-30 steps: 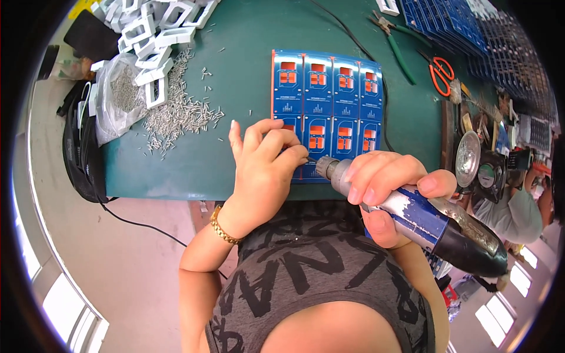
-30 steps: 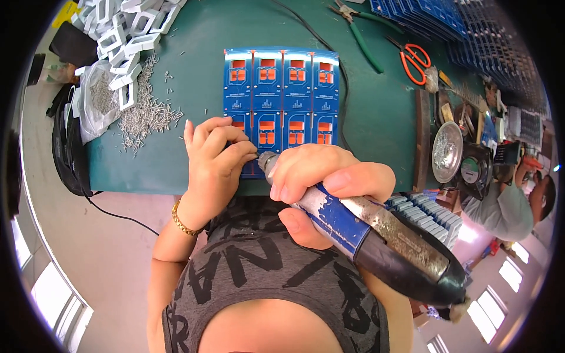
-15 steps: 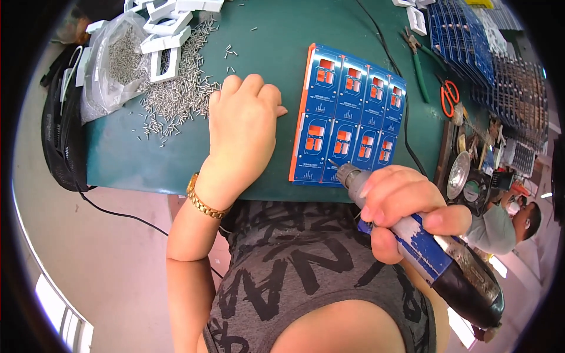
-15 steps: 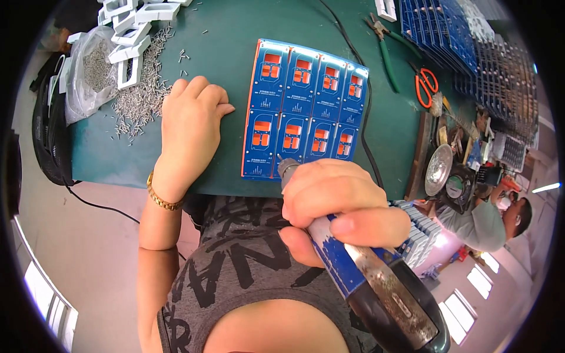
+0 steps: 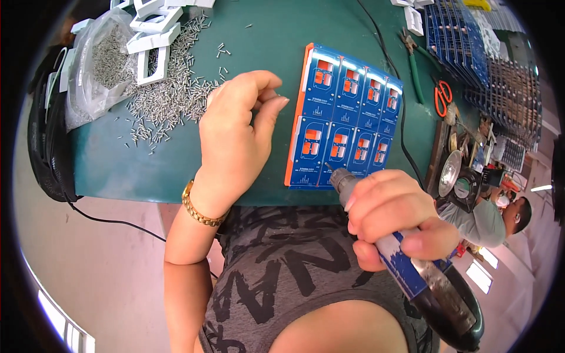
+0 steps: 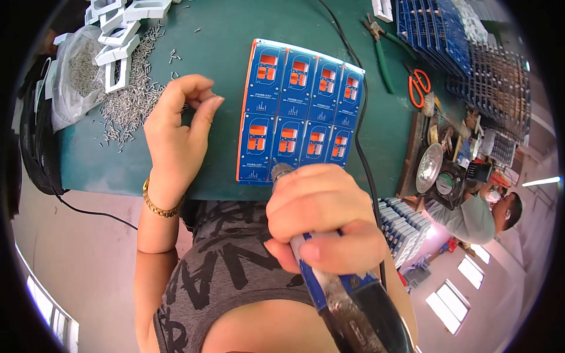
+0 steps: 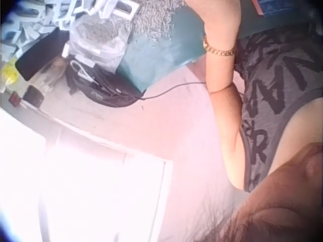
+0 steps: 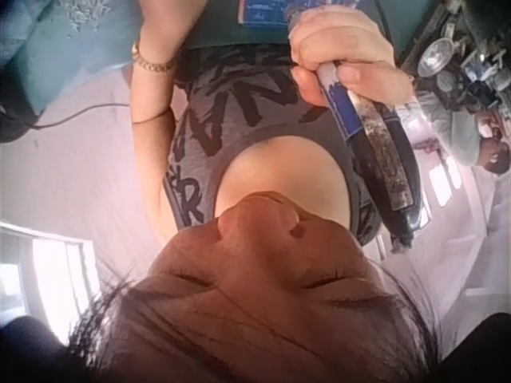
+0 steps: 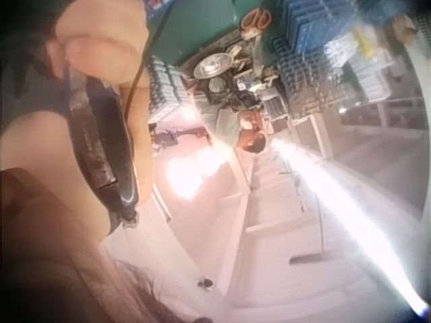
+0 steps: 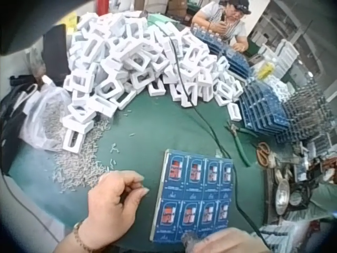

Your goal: The person assembles electronic components into plastic housings on a circuit board array using an electric screwdriver to secure them with screws.

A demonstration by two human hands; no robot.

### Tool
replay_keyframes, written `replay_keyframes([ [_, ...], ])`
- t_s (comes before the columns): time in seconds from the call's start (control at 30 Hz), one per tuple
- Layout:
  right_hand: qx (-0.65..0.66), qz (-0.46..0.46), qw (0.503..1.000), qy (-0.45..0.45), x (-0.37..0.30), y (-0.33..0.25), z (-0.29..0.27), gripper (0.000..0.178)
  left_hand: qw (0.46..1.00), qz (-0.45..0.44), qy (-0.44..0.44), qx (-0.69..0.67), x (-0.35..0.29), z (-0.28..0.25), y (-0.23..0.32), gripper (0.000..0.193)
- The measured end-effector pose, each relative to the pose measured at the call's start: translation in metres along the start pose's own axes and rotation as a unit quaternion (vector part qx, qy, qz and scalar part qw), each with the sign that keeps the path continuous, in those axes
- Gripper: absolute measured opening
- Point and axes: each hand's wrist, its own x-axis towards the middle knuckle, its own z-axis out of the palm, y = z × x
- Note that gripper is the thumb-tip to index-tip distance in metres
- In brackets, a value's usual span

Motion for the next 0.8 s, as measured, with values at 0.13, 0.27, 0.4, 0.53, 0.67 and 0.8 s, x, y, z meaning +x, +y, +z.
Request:
replay_keyframes([
  [0.13,-0.032,0.005,0.999,0.009,-0.006,0.003,-0.003,0.06,0.994,0.096,0.037,0.024,0.003,-0.005,-0.004,0.016],
  [0.27,-0.038,0.022,0.996,0.074,-0.022,0.008,0.007,0.057,0.994,0.087,0.052,0.038,-0.005,-0.002,0.003,0.012],
  [0.4,0.083,-0.016,0.982,0.167,-0.022,0.021,-0.003,0.066,0.996,0.079,0.034,0.018,-0.018,0.003,0.017,0.013],
  [0.53,0.158,-0.052,0.938,0.305,-0.036,0.013,-0.011,0.072,0.998,0.062,-0.013,-0.018,-0.035,0.023,0.034,0.013],
  [0.67,0.112,-0.067,0.915,0.383,-0.052,0.005,-0.03,0.068,0.983,0.02,-0.059,-0.174,-0.045,0.036,0.047,0.014],
  [0.8,0.142,-0.061,0.896,0.416,-0.067,0.006,-0.039,0.063,0.991,0.047,-0.099,-0.078,-0.045,0.048,0.06,0.011],
])
